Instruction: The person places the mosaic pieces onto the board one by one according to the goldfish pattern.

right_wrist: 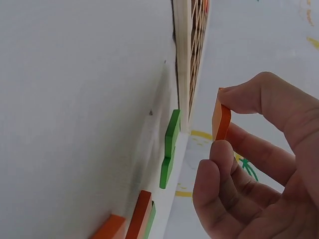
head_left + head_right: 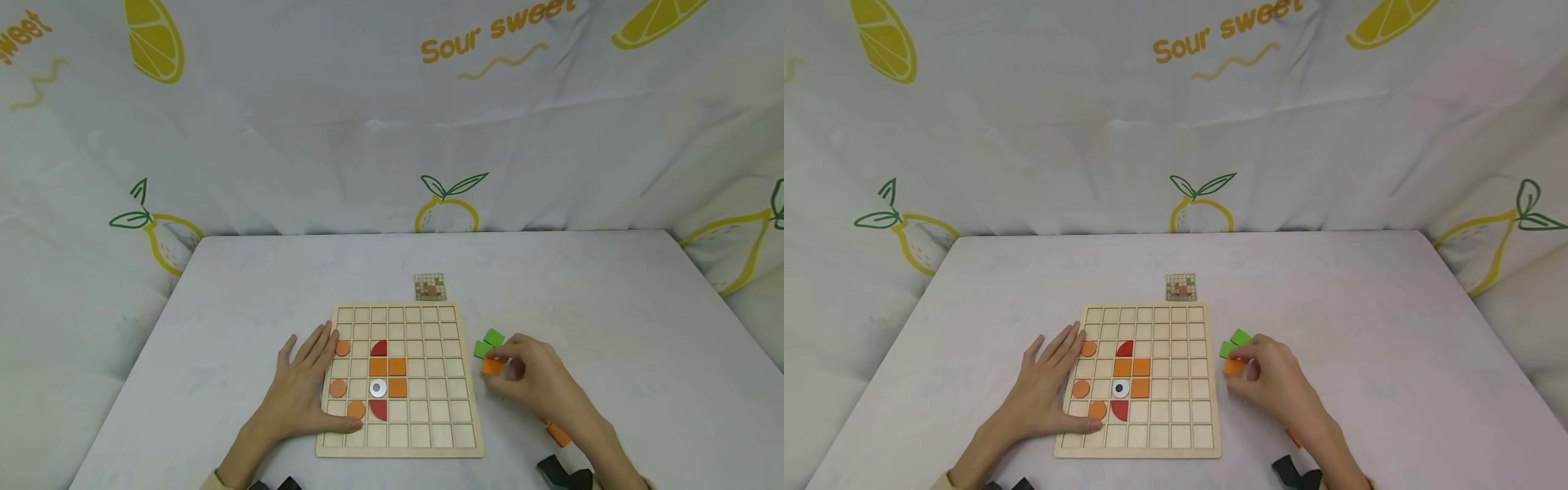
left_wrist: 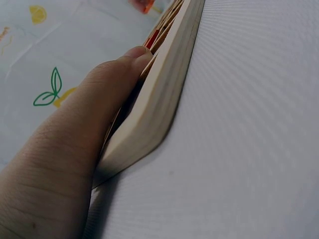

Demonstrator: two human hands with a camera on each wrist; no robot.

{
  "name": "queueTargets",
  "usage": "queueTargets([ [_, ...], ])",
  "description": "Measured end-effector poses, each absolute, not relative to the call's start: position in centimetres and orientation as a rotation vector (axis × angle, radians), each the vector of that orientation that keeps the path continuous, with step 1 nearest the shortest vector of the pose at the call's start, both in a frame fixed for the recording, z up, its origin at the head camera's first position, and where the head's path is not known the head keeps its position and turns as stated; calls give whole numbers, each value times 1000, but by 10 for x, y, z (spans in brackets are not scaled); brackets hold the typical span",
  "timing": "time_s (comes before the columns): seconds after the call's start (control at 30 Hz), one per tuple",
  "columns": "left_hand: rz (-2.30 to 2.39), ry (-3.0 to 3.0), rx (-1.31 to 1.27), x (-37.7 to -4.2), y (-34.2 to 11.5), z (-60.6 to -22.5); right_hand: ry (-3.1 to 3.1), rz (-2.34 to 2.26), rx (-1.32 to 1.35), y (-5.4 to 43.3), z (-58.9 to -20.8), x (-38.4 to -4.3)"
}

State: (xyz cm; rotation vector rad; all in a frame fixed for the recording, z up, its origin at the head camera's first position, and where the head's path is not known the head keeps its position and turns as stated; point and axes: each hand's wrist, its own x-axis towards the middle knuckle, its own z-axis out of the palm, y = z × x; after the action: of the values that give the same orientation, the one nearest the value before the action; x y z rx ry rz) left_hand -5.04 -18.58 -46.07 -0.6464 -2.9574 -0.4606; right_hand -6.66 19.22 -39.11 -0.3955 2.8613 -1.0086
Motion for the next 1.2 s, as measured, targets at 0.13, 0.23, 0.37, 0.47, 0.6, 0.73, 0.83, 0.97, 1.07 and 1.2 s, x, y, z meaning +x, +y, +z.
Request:
queueTargets([
  [0.13,-464,-2954,-647,-51,-186,-461,2867,-1032,-455,187,-389,-64],
  [0.23,-461,-2955,-646,-51,-186,-462,2865,-1054,-489,182,-388,-62],
  [0.37,-465,-2959,-639,-51,-186,-461,2839,-1081,-506,177,-386,-60],
  [0.47,-469,-2961,-635,-51,-185,-460,2816,-1086,-510,171,-385,-57],
  [0.6,-477,-2962,-634,-50,-185,-459,2788,-1090,-533,163,-385,-54],
  [0.73,-474,-2964,-636,-50,-185,-459,2765,-1106,-560,156,-385,-52],
  [0.83,-470,-2965,-636,-50,-185,-459,2745,-1114,-564,149,-385,-51],
  [0.97,-469,-2963,-634,-50,-185,-460,2685,-1136,-583,140,-384,-50],
  [1.07,-473,-2963,-634,-50,-185,-460,2645,-1156,-612,134,-385,-49],
  [1.2,-473,-2963,-635,-50,-185,-459,2623,-1168,-645,124,-385,-47],
])
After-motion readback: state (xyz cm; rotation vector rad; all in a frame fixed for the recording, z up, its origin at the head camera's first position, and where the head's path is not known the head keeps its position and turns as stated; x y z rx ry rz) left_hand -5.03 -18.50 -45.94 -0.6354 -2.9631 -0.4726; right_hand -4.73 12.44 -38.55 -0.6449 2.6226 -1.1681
